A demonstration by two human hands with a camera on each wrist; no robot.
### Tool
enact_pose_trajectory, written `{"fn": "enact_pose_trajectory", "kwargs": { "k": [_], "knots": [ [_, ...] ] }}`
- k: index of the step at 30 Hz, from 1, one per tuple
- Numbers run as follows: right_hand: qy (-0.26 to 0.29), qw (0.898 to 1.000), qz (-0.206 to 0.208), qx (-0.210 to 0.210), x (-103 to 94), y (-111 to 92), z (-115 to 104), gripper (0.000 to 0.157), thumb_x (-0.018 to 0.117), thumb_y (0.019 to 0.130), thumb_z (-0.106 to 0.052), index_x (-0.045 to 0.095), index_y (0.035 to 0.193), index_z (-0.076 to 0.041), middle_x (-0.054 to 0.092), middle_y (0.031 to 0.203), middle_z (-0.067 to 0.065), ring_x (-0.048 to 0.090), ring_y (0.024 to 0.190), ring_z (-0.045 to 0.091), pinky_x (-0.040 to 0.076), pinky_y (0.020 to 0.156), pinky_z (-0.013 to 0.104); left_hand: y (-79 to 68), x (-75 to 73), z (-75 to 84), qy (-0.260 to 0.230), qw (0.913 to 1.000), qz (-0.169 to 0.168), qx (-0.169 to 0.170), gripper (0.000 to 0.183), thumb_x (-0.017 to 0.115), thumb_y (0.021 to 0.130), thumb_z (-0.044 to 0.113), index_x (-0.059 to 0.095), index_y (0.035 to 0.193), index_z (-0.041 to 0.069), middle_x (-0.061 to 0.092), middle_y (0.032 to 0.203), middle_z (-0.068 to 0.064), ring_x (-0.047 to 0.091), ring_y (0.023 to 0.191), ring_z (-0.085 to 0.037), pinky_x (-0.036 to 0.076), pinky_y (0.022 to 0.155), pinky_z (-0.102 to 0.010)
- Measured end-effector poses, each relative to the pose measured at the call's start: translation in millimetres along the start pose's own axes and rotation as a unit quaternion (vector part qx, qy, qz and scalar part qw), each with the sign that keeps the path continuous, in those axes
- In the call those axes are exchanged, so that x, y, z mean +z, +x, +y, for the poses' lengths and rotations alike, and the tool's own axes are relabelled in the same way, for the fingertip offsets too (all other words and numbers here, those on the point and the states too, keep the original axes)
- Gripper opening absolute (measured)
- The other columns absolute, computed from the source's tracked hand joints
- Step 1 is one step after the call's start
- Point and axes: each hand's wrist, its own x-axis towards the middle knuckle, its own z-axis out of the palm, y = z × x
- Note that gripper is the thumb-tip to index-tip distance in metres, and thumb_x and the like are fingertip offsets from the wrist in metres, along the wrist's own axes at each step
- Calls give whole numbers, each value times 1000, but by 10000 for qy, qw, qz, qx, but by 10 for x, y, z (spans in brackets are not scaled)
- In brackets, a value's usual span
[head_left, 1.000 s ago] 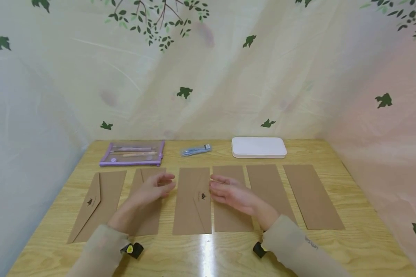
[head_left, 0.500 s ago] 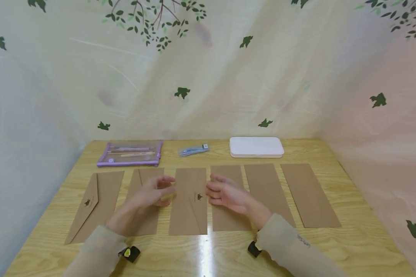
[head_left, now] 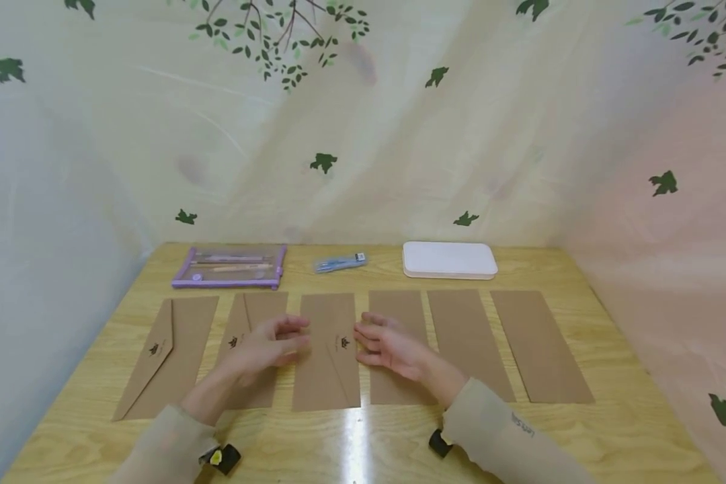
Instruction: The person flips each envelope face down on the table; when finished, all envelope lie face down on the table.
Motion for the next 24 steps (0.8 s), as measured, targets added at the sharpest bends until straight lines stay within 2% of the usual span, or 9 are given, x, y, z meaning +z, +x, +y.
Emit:
{"fn": "enact_pose_trajectory", "kwargs": {
  "k": [6, 11, 16, 20, 24],
  "knots": [
    [4, 10000, 51, 13, 2, -14, 2, 66, 43, 107, -7, 4, 158, 8, 9, 164, 29, 12, 151, 41, 34, 114, 57, -18, 11, -2, -94, 9999, 21, -44, 48, 65, 100, 12, 47, 141, -7, 50, 139, -25, 56, 122, -34, 52, 101, -44],
    [-2, 10000, 27, -5, 36, -14, 0, 65, 44, 107, -7, 6, 157, 10, 10, 164, 30, 13, 151, 42, 34, 114, 57, -65, -6, 1, -267, 9996, 80, 19, 51, 65, 100, 11, 45, 142, -9, 48, 142, -27, 54, 124, -34, 49, 105, -44],
    [35, 10000, -30, -43, 35, -6, -2, 66, 46, 107, -8, 7, 157, 10, 9, 163, 30, 12, 151, 42, 34, 113, 57, -101, 3, -10, -451, 9988, 181, 85, 52, 65, 99, 10, 43, 143, -10, 44, 146, -28, 52, 127, -36, 45, 108, -46],
    [46, 9999, -86, 31, 15, -30, -5, 67, 46, 107, -10, 7, 157, 10, 7, 164, 30, 11, 151, 43, 34, 112, 60, -121, 30, -35, -399, 9989, 220, 62, 52, 66, 99, 12, 45, 142, -9, 46, 145, -27, 54, 126, -34, 46, 108, -43],
    [-47, 9997, -212, 79, -4, -48, -33, 68, 46, 107, -12, 5, 157, 10, 5, 164, 30, 8, 151, 43, 34, 112, 60, -119, 32, -15, -481, 9987, 156, -5, 53, 65, 99, 13, 44, 142, -10, 45, 146, -28, 52, 127, -34, 46, 108, -42]
  ]
}}
